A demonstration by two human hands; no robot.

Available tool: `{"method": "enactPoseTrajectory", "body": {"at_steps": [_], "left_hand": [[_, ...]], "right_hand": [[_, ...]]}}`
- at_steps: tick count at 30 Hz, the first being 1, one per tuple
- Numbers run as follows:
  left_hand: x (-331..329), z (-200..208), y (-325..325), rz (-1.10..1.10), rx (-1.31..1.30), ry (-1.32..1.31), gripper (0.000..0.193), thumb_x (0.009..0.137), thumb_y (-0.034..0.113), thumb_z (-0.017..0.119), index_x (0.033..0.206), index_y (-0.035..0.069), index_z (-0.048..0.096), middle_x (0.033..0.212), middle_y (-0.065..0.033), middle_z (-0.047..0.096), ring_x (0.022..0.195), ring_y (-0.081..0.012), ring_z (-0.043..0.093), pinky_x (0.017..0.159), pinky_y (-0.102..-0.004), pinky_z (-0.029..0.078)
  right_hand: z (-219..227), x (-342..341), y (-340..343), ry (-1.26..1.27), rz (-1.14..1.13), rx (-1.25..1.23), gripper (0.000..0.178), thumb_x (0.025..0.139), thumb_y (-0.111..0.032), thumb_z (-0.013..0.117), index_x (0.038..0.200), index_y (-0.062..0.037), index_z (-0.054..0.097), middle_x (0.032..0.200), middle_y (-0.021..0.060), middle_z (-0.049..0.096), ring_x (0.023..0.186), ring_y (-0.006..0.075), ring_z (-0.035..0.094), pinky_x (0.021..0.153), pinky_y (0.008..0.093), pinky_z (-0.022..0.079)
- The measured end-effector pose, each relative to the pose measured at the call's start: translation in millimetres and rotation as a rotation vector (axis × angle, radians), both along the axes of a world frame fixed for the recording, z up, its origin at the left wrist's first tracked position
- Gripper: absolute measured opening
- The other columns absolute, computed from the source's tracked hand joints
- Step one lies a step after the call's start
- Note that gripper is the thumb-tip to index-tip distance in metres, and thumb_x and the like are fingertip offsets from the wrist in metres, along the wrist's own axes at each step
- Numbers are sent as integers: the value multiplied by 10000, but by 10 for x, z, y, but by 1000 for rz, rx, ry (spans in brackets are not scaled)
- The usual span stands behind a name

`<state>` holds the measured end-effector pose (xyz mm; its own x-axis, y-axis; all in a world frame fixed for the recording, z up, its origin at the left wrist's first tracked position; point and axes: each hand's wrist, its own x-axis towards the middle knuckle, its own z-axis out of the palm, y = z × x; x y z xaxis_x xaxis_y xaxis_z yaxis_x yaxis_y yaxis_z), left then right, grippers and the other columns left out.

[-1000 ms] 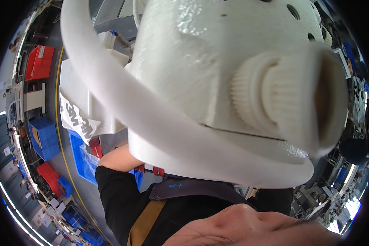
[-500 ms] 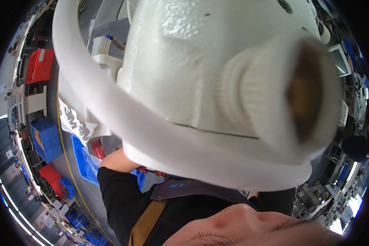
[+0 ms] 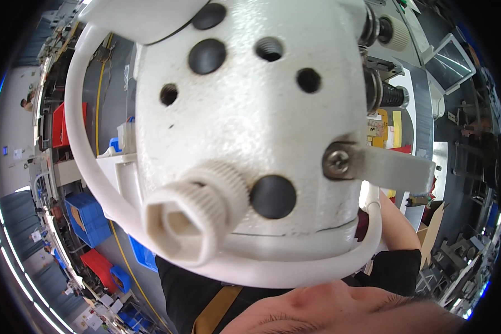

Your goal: Assembling small leather or synthetic strap components at a sewing or assembly station.

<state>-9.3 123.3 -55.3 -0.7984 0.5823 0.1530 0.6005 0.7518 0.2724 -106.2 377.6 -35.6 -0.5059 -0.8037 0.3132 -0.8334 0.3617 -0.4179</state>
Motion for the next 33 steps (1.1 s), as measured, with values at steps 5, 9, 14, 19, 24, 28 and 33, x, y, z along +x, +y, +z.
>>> {"method": "enactPoseTrajectory", "body": {"at_steps": [5,9,14,19,24,28,33], "left_hand": [[-58,-33,30,-7,4,4,405,898,305,565,1228,72,565,1178,-90,603,1045,-217,583,907,-348,451],[-98,-39,57,-11,17,11,401,899,301,562,1229,72,565,1174,-88,604,1037,-217,587,902,-347,455],[-64,-51,69,14,20,15,398,901,296,559,1230,73,565,1169,-87,607,1027,-216,591,895,-346,460],[-42,-20,89,27,39,15,394,903,292,556,1231,73,565,1165,-85,609,1017,-216,596,889,-345,464],[14,5,107,56,51,5,390,905,287,553,1232,74,565,1160,-84,611,1007,-215,601,882,-343,469],[9,26,114,64,65,3,388,907,283,551,1232,74,565,1156,-83,613,999,-215,604,877,-343,473],[120,90,163,77,71,24,384,909,279,548,1233,75,565,1152,-81,615,989,-214,609,870,-341,477]], "right_hand": [[-53,-21,-23,24,21,-65,334,751,-101,605,1076,-30,642,1157,105,634,1139,234,586,986,390,448],[-46,-18,-17,3,20,-71,333,756,-102,606,1079,-29,640,1159,105,634,1142,234,584,987,389,446],[-2,-13,-31,-8,46,-56,331,755,-98,605,1077,-28,641,1163,107,633,1144,235,583,987,388,445],[-22,2,-7,35,28,-55,326,739,-91,603,1055,-24,644,1156,109,636,1139,237,586,986,387,448],[-56,-37,-28,27,25,-71,275,720,-77,594,984,-25,654,1111,113,652,1130,240,593,979,382,453],[9,-70,-39,6,29,-28,251,716,-73,591,954,-27,654,1075,111,659,1102,240,606,978,384,455],[28,-5,5,30,39,-78,246,673,-94,606,907,-34,649,1009,94,663,1007,239,632,973,394,458]]}}
